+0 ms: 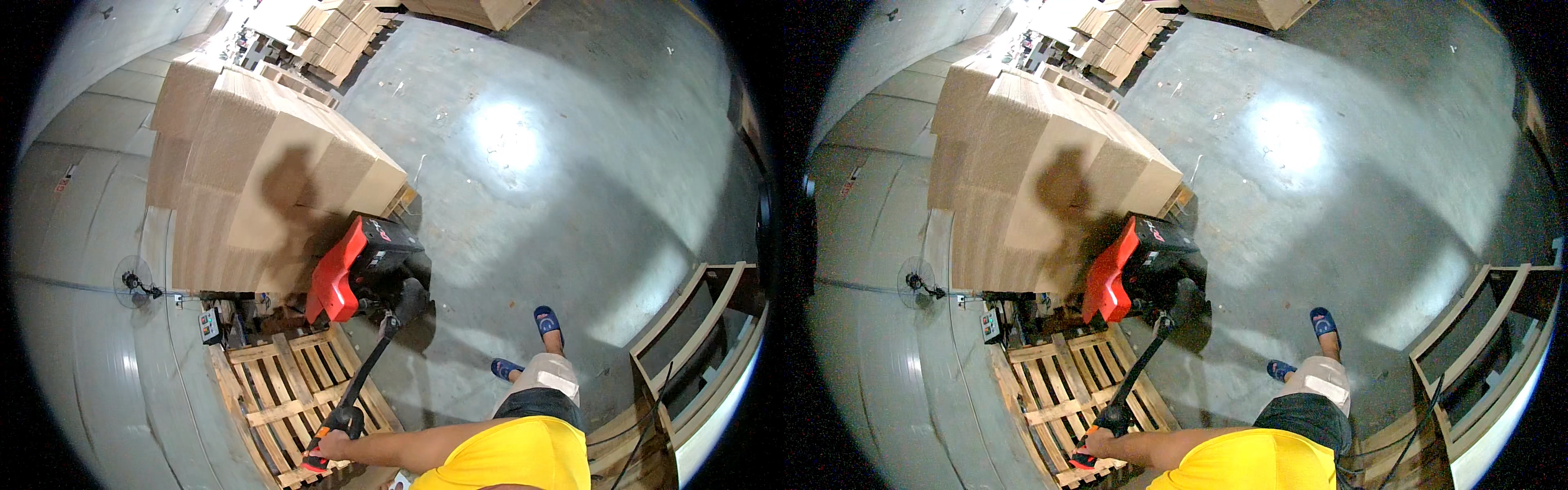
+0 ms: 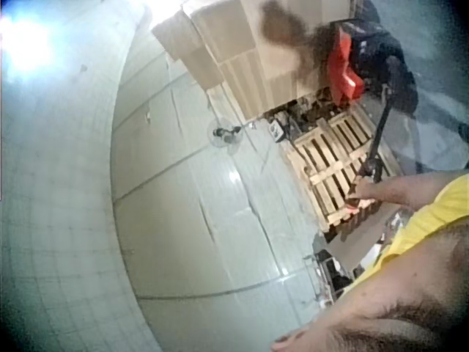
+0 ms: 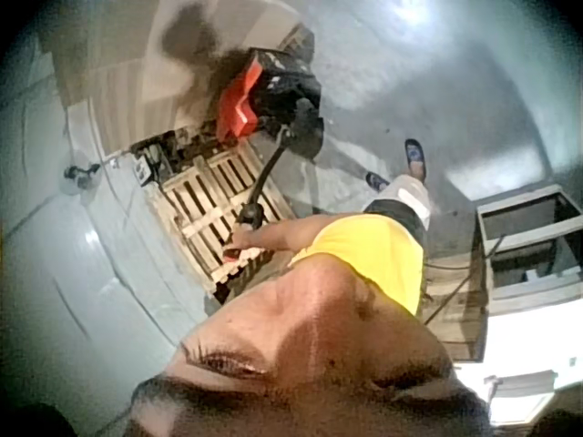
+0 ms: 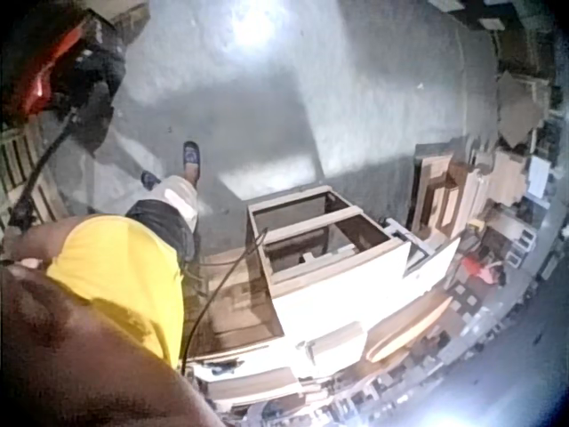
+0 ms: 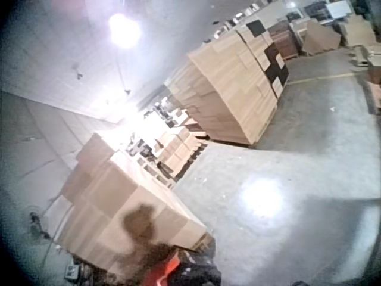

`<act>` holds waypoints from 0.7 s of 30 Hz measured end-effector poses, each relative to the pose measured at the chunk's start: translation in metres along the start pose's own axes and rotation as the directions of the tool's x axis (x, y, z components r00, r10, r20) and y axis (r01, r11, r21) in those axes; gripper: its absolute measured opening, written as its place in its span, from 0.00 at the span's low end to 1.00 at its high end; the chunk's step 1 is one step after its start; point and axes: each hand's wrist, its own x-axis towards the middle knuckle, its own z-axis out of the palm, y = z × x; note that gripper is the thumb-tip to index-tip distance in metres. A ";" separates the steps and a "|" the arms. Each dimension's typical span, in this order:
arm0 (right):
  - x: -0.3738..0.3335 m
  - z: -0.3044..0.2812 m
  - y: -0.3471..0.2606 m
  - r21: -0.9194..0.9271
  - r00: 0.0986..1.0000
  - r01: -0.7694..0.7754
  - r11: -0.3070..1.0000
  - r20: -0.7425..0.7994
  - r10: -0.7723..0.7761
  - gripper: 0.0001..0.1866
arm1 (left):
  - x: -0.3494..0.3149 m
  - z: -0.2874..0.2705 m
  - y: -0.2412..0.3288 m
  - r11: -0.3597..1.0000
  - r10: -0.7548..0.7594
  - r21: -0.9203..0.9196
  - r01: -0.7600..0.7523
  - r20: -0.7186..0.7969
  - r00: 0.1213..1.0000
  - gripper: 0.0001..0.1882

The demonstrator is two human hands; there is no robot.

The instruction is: The person maneuvers an electric pallet jack to move stacks of cardboard panels and wooden furniture components through a workshop.

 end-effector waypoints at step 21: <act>0.018 -0.029 0.007 -0.187 0.978 0.041 0.982 0.208 -0.001 0.17 | -0.002 0.008 -0.021 0.999 -0.042 0.024 0.042 0.032 0.999 0.22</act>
